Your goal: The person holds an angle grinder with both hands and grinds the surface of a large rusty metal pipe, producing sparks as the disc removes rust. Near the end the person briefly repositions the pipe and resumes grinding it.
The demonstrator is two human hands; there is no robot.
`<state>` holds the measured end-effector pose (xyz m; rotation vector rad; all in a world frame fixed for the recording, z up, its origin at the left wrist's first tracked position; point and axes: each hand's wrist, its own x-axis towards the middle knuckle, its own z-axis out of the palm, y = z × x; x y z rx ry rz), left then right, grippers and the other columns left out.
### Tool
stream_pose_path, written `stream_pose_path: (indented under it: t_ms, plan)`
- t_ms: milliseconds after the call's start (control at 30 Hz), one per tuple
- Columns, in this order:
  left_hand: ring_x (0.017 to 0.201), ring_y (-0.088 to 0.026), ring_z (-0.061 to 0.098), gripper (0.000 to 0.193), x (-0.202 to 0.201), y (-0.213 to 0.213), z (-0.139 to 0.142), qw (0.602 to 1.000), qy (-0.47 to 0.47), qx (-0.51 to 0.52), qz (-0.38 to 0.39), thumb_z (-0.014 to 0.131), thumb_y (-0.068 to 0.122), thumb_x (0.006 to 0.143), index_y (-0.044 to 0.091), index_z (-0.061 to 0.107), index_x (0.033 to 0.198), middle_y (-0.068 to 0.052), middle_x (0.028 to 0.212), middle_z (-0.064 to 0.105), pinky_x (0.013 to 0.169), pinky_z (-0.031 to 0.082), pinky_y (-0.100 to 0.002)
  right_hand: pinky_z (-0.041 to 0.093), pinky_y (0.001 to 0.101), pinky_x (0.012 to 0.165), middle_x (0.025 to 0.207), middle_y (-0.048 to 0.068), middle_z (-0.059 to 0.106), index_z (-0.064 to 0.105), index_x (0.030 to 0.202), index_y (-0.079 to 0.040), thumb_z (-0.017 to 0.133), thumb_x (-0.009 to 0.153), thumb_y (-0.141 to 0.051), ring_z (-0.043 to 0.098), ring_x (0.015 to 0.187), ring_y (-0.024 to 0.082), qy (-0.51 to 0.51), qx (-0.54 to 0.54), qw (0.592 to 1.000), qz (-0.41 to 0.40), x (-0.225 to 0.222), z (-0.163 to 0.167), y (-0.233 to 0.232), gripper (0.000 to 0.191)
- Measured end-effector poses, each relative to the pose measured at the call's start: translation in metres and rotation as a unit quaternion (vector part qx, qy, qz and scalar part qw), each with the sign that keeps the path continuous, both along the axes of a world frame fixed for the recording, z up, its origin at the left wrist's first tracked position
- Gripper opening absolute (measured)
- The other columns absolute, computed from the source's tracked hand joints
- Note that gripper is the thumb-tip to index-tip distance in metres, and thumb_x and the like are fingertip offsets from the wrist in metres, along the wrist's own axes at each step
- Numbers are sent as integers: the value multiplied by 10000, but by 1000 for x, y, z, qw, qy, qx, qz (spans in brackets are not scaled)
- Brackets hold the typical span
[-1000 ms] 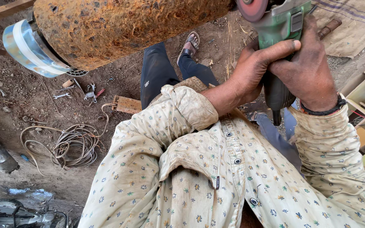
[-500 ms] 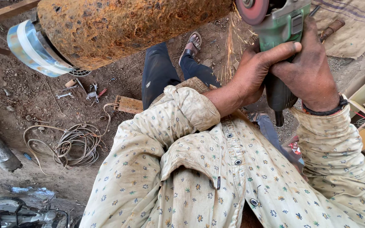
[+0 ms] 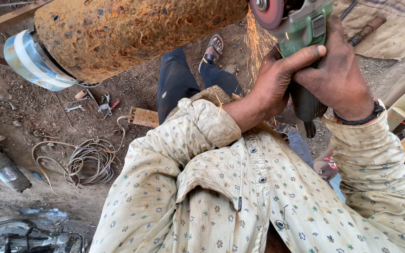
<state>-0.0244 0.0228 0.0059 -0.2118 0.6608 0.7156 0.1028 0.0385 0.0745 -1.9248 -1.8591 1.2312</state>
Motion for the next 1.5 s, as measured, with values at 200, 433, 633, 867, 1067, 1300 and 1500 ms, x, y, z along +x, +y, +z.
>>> stream_pose_path:
  t_ms: [200,433,633,867,1067,1300,1500]
  plan:
    - [1074,-263,669,670,4,1,2,998,36,29,39,834,249,834,-66,545,1349,-185,1199,661,950,551,-422,571,413,959,1191,231,678,400,1442,54,749,861,-72,720,1139,353,36,19,999,9,2,3,4,690]
    - [1093,-283,667,666,4,1,4,999,26,26,39,823,255,858,-82,533,1353,-190,1193,654,962,554,-439,569,408,954,1176,234,685,413,1439,33,793,888,-104,719,1138,361,15,8,1000,21,3,5,9,683]
    - [1066,-276,673,647,-1,2,7,1000,-3,13,27,826,261,864,-94,562,1335,-183,1176,663,943,564,-437,562,465,966,1158,259,679,409,1427,16,789,812,-64,699,1149,437,-2,37,998,50,0,10,12,727]
    - [1054,-280,676,636,1,7,9,999,-4,22,39,822,252,869,-95,565,1334,-194,1174,664,922,570,-438,584,421,907,1109,267,690,344,1453,93,818,867,-115,736,1061,381,-22,-5,999,32,5,10,13,783]
    - [1059,-285,673,653,0,7,9,998,-23,29,53,840,256,867,-119,573,1330,-209,1187,663,939,566,-439,573,398,895,1176,235,673,363,1465,74,754,859,-64,710,1071,303,18,-6,1000,17,2,12,10,734]
    - [1043,-271,683,645,3,6,8,999,-8,22,29,837,259,844,-102,585,1315,-196,1173,674,923,569,-423,560,376,951,1202,228,666,397,1427,66,743,907,-30,679,1113,267,20,14,1000,20,-1,13,7,632]
    - [1037,-267,684,650,-2,3,7,999,9,19,28,854,270,836,-76,577,1311,-186,1155,677,914,567,-441,568,385,969,1191,221,677,391,1449,66,774,901,-74,706,1130,280,16,2,1000,11,-1,8,4,683]
